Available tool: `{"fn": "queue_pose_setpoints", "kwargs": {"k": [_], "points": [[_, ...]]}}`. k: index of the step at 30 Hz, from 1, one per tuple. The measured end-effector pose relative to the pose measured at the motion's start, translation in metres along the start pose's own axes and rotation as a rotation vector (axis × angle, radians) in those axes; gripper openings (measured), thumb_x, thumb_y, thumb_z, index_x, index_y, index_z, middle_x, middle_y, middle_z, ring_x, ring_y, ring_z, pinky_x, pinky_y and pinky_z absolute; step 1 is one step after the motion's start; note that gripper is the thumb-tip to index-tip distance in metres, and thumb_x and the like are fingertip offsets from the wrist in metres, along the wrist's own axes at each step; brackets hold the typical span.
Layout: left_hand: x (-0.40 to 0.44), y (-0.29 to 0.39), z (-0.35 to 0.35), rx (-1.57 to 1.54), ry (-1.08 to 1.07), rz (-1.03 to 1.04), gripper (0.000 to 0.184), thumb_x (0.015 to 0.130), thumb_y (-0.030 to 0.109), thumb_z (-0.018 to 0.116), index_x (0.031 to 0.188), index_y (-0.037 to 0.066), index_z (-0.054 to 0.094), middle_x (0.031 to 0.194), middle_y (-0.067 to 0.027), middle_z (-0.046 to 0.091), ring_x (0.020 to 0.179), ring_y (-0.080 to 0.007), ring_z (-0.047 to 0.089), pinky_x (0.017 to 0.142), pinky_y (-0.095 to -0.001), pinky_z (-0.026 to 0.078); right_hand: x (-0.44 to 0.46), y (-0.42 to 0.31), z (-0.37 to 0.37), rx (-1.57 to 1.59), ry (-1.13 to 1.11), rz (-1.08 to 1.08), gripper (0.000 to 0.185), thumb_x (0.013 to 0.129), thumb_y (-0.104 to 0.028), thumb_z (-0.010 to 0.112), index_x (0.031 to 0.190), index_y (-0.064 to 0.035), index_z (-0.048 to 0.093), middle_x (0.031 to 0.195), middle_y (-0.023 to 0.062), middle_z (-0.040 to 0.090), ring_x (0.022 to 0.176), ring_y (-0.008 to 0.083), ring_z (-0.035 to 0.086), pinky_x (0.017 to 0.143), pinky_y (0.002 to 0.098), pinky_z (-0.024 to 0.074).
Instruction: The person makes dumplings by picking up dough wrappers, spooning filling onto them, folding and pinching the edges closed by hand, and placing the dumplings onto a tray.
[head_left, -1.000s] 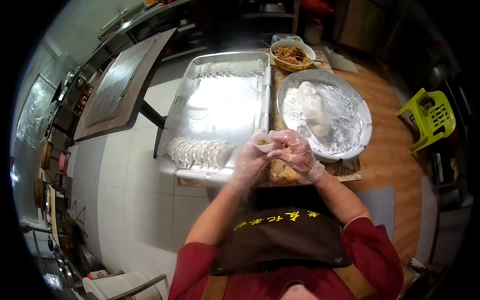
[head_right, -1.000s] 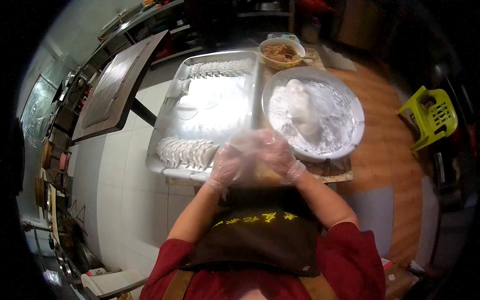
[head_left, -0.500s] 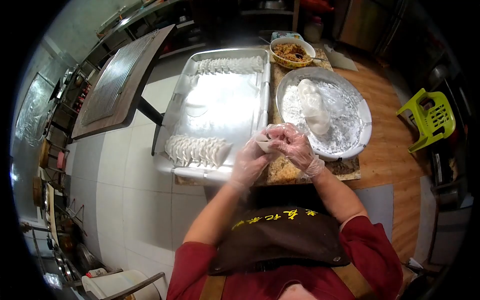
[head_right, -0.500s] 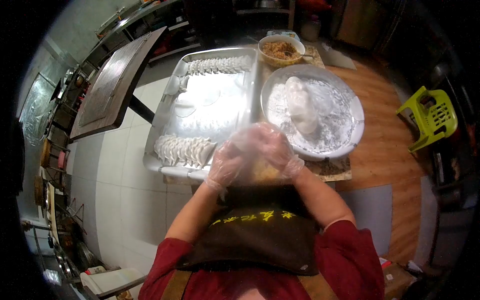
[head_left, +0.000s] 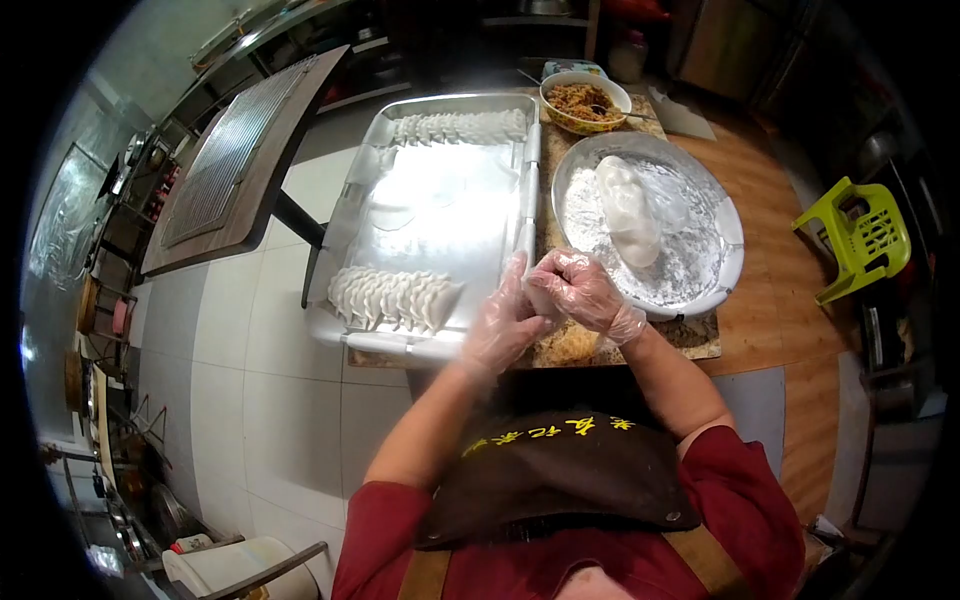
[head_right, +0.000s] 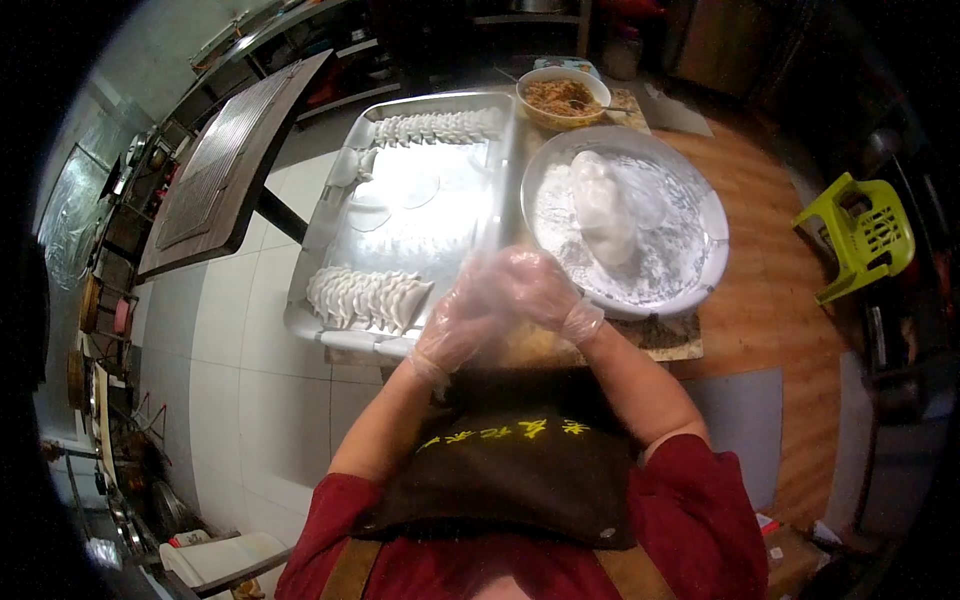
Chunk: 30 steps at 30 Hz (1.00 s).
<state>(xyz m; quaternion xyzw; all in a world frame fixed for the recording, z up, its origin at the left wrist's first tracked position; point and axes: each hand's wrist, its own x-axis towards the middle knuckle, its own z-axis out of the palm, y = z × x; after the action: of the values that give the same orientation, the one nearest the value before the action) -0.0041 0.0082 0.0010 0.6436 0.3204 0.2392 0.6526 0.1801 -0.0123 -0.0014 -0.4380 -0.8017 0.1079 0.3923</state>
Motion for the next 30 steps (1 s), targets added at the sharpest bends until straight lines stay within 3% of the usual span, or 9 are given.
{"fn": "queue_pose_setpoints", "kwargs": {"k": [5, 7, 9, 11, 14, 16, 20, 24, 30], "points": [[0.003, -0.009, -0.002, -0.037, -0.029, -0.029, 0.101, 0.080, -0.007, 0.064, 0.151, 0.004, -0.007, 0.117, -0.0160, 0.058, 0.105, -0.0211, 0.057, 0.087, -0.0301, 0.049, 0.001, -0.004, -0.002, 0.489, -0.035, 0.415, 0.017, 0.088, -0.011, 0.061, 0.101, -0.0015, 0.065, 0.089, 0.0116, 0.064, 0.075, 0.0227, 0.065, 0.069, 0.0301, 0.0572], [0.017, -0.037, -0.004, 0.014, -0.060, 0.089, 0.104, 0.079, -0.007, 0.065, 0.151, 0.005, -0.010, 0.117, -0.0176, 0.058, 0.105, -0.0228, 0.058, 0.088, -0.0311, 0.049, 0.005, -0.002, -0.002, 0.150, -0.089, 0.200, 0.014, 0.086, -0.007, 0.062, 0.098, -0.0030, 0.067, 0.091, 0.0110, 0.065, 0.079, 0.0228, 0.065, 0.074, 0.0300, 0.0563], [0.014, -0.030, -0.003, 0.000, -0.078, 0.094, 0.106, 0.078, -0.006, 0.066, 0.150, 0.005, -0.011, 0.118, -0.0193, 0.058, 0.107, -0.0244, 0.058, 0.088, -0.0321, 0.049, 0.005, 0.000, 0.003, 0.368, -0.106, 0.361, 0.019, 0.093, -0.019, 0.062, 0.091, -0.0005, 0.066, 0.078, 0.0051, 0.062, 0.075, 0.0109, 0.057, 0.070, 0.0273, 0.0484], [0.006, -0.005, -0.001, -0.031, -0.082, 0.061, 0.107, 0.078, -0.006, 0.066, 0.150, 0.005, -0.011, 0.119, -0.0205, 0.058, 0.107, -0.0254, 0.059, 0.088, -0.0329, 0.050, 0.008, -0.001, 0.001, 0.218, -0.085, 0.113, 0.019, 0.092, -0.018, 0.063, 0.089, -0.0002, 0.067, 0.077, 0.0056, 0.063, 0.074, 0.0110, 0.058, 0.069, 0.0273, 0.0487], [0.000, 0.009, -0.002, 0.017, -0.044, -0.070, 0.105, 0.078, -0.007, 0.066, 0.150, 0.002, -0.010, 0.124, -0.0215, 0.056, 0.109, -0.0272, 0.059, 0.089, -0.0341, 0.050, 0.010, -0.009, -0.004, 0.283, 0.005, 0.179, 0.019, 0.091, -0.018, 0.065, 0.091, 0.0002, 0.067, 0.080, 0.0048, 0.064, 0.074, 0.0114, 0.058, 0.069, 0.0273, 0.0488], [-0.001, 0.005, -0.005, -0.103, 0.041, -0.020, 0.100, 0.079, -0.009, 0.065, 0.150, -0.001, -0.005, 0.125, -0.0216, 0.055, 0.108, -0.0274, 0.060, 0.089, -0.0335, 0.050, 0.003, -0.008, -0.010, 0.709, 0.199, 0.558, 0.020, 0.091, -0.019, 0.066, 0.095, 0.0001, 0.066, 0.082, 0.0031, 0.064, 0.075, 0.0115, 0.058, 0.070, 0.0265, 0.0488], [-0.004, 0.018, 0.002, -0.278, 0.116, -0.052, 0.093, 0.080, -0.010, 0.064, 0.149, -0.003, 0.002, 0.122, -0.0211, 0.055, 0.109, -0.0263, 0.059, 0.090, -0.0329, 0.051, -0.017, 0.002, -0.015, 0.513, -0.163, 0.657, 0.023, 0.094, -0.020, 0.059, 0.107, -0.0022, 0.065, 0.096, 0.0105, 0.068, 0.091, 0.0179, 0.064, 0.076, 0.0309, 0.0553], [0.002, 0.001, 0.004, -0.430, 0.142, 0.034, 0.084, 0.081, -0.009, 0.064, 0.148, -0.004, 0.013, 0.121, -0.0199, 0.055, 0.111, -0.0249, 0.057, 0.091, -0.0329, 0.051, -0.020, -0.004, -0.002, 0.614, 0.170, 0.584, 0.019, 0.094, -0.018, 0.059, 0.101, -0.0022, 0.065, 0.089, 0.0053, 0.066, 0.082, 0.0133, 0.061, 0.073, 0.0268, 0.0528], [0.002, 0.004, 0.000, -0.656, 0.199, 0.058, 0.058, 0.084, -0.009, 0.062, 0.136, -0.005, 0.036, 0.118, -0.0167, 0.056, 0.107, -0.0234, 0.058, 0.092, -0.0327, 0.051, -0.035, -0.004, -0.009, 0.863, -0.126, 0.735, 0.021, 0.093, -0.021, 0.063, 0.098, -0.0013, 0.062, 0.084, 0.0018, 0.062, 0.073, 0.0087, 0.057, 0.069, 0.0233, 0.0496]]}}
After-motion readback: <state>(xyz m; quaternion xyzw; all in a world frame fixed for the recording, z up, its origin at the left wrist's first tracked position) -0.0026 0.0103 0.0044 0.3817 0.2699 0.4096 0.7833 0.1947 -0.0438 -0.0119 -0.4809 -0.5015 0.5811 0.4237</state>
